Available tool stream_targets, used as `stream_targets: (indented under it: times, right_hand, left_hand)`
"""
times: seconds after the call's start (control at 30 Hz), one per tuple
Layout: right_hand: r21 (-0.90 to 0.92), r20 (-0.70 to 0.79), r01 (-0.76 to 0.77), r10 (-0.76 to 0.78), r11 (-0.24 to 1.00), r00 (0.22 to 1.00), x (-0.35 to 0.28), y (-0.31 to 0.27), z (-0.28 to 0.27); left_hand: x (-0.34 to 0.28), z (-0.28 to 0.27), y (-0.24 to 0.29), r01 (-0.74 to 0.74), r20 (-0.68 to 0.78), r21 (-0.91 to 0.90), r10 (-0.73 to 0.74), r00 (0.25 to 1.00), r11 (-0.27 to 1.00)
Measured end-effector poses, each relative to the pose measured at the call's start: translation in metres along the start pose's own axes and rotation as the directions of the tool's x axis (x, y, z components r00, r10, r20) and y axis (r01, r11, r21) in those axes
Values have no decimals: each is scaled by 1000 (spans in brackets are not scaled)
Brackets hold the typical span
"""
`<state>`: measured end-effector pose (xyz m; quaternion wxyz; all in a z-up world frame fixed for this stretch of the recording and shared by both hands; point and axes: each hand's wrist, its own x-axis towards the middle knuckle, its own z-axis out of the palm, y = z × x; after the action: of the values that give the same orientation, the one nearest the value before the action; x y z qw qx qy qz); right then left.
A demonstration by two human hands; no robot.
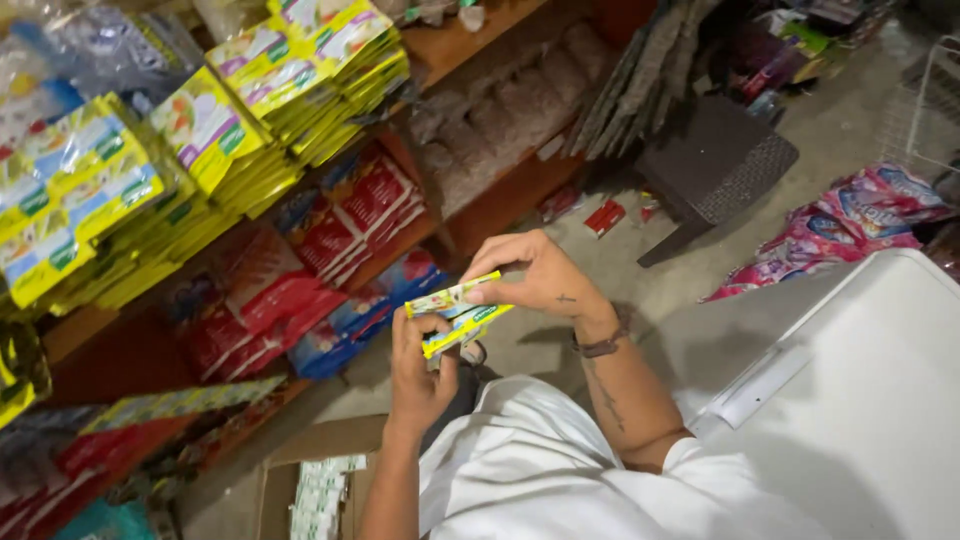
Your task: Organizing and arranging various product packets on store shelves.
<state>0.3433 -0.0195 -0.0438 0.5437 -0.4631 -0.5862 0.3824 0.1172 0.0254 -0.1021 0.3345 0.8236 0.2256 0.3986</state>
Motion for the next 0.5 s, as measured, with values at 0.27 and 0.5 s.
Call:
stream_targets:
  times: [0.27,0.5]
  right_hand:
    - [85,-168,-10,24,996,985,-17,19,-12]
    - [162,-179,25,4,986,984,-16,16,-7]
  left_hand:
    - [16,18,11,41,19,-92,-40,999,995]
    - [18,25,14,-47,-52,-48,44,998,998]
